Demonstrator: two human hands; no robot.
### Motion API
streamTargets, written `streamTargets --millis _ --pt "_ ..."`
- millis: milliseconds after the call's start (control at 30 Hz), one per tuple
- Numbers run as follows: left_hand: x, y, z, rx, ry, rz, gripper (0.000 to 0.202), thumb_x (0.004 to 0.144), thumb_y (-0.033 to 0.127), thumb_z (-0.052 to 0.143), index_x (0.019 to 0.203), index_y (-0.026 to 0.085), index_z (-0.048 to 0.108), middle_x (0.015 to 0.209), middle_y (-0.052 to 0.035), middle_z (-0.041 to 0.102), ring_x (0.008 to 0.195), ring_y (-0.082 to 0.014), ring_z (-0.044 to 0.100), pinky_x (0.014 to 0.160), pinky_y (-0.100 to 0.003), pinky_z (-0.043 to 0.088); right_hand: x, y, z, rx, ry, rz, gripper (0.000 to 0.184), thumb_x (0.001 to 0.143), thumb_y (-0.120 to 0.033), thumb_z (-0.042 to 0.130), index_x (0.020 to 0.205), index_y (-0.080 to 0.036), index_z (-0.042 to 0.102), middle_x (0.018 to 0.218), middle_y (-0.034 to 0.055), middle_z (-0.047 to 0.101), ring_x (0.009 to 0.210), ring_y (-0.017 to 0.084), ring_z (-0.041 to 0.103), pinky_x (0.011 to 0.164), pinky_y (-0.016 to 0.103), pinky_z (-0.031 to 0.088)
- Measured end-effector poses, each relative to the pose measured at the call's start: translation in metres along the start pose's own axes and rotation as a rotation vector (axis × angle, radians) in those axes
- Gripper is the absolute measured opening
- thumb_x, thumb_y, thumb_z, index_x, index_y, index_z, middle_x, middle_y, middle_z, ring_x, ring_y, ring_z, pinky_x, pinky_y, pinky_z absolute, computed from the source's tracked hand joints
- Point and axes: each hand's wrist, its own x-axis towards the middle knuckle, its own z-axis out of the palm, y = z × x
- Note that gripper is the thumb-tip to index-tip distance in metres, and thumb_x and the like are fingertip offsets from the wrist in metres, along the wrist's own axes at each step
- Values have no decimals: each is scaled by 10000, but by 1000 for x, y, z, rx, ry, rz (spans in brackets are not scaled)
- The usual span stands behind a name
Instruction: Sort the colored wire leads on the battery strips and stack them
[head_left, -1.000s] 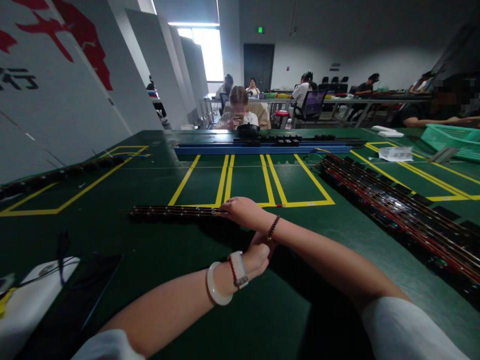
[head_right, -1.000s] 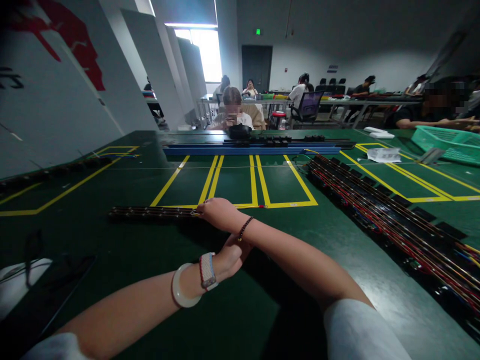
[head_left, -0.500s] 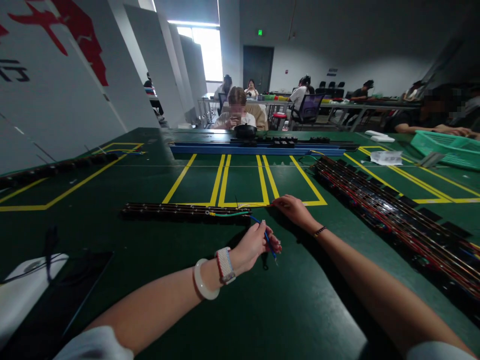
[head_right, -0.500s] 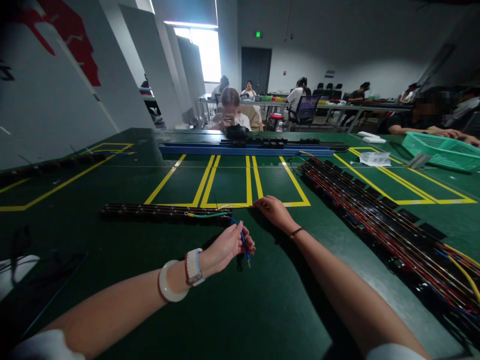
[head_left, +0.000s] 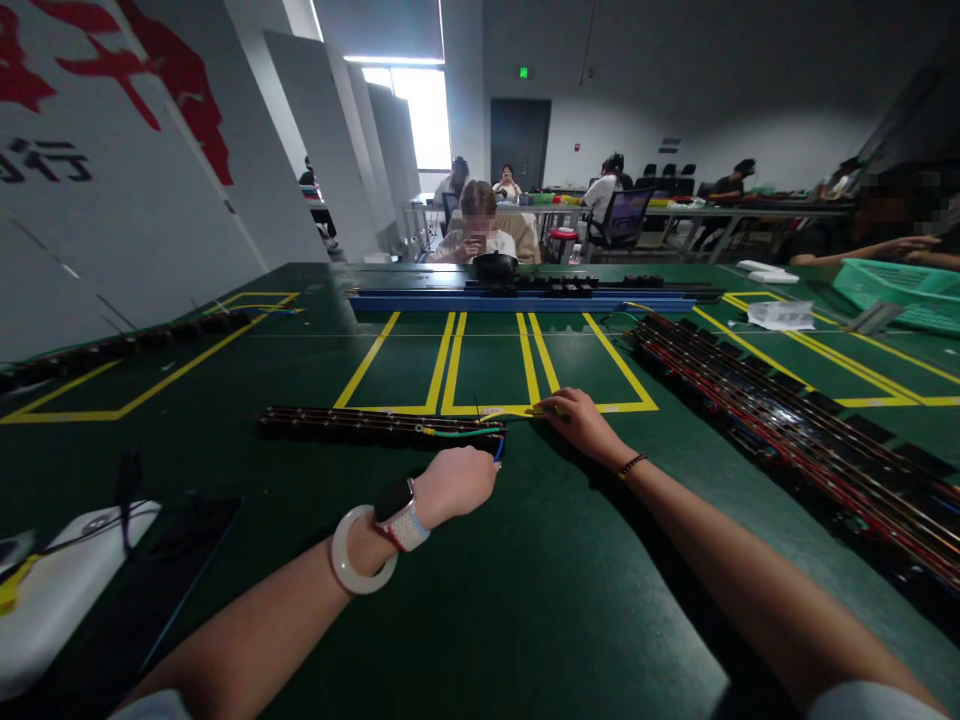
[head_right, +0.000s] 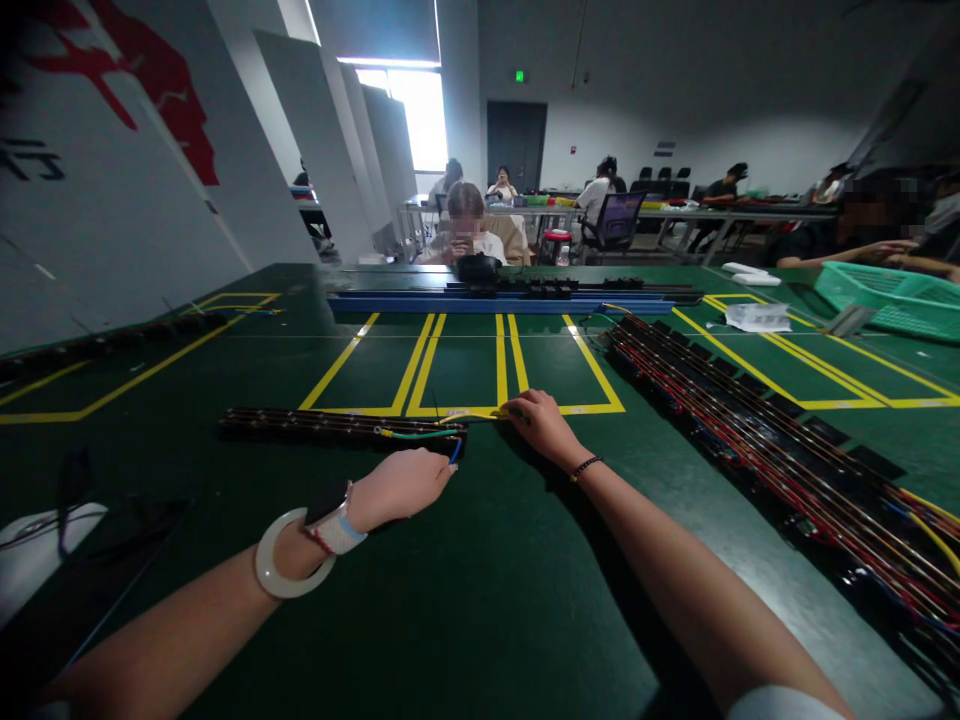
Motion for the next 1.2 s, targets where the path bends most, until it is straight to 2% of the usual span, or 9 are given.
streamTargets --millis 167,300,433,533,733,900,967,1100,1200 --pt "-14 9 6 121 242 121 243 758 375 639 612 188 588 470 24 393 501 -195 501 713 -365 412 3 -2 -1 17 22 5 207 878 -229 549 1050 -200 660 989 93 615 916 221 544 812 366 431" --pt "-23 11 16 257 290 278 303 837 456 510 739 189 612 535 0 435 469 -173 448 640 -307 364 12 -31 -6 79 54 -17 196 897 -228 525 1043 -208 654 981 80 621 913 208 549 815 357 420" --pt "-31 9 31 208 263 456 334 867 459 455 748 196 623 588 -34 496 506 -169 457 629 -281 325 21 -78 -2 60 -3 -166 178 902 -239 538 1034 -196 648 953 70 621 897 193 536 797 332 410" --pt "-39 12 40 147 196 543 321 867 438 468 751 193 640 609 -59 535 545 -180 492 648 -289 325 25 -104 9 -113 -58 -267 247 876 -282 585 1100 -185 630 968 86 602 909 219 500 791 350 395" --pt "-48 21 46 256 77 617 314 890 383 444 781 163 638 658 -101 606 581 -187 555 624 -286 357 31 -119 23 -345 -88 -271 138 899 -251 542 939 -180 653 876 81 593 834 222 473 743 354 345" --pt "-47 24 42 709 48 686 350 940 333 309 854 149 594 701 -90 636 597 -207 592 537 -280 366 32 -106 -1 -42 25 -96 140 889 -295 566 887 -175 638 781 40 614 779 179 508 731 315 357" --pt "-44 23 40 762 61 675 374 952 337 264 869 155 581 699 -77 638 576 -195 591 514 -273 362 32 -90 -20 186 -19 -30 164 863 -324 593 846 -167 635 782 31 623 747 159 535 705 290 389" --pt "-36 18 36 775 87 639 415 960 346 215 860 158 571 686 -69 627 570 -189 587 514 -274 367 32 -44 -57 589 -283 115 283 775 -437 656 838 -160 661 860 37 654 797 163 586 737 292 443" --pt "-28 11 34 738 135 563 426 959 354 206 889 152 575 746 -87 625 628 -200 592 532 -279 379 29 -12 -78 787 -199 275 342 727 -478 690 872 -171 659 868 30 654 829 158 593 803 304 450"
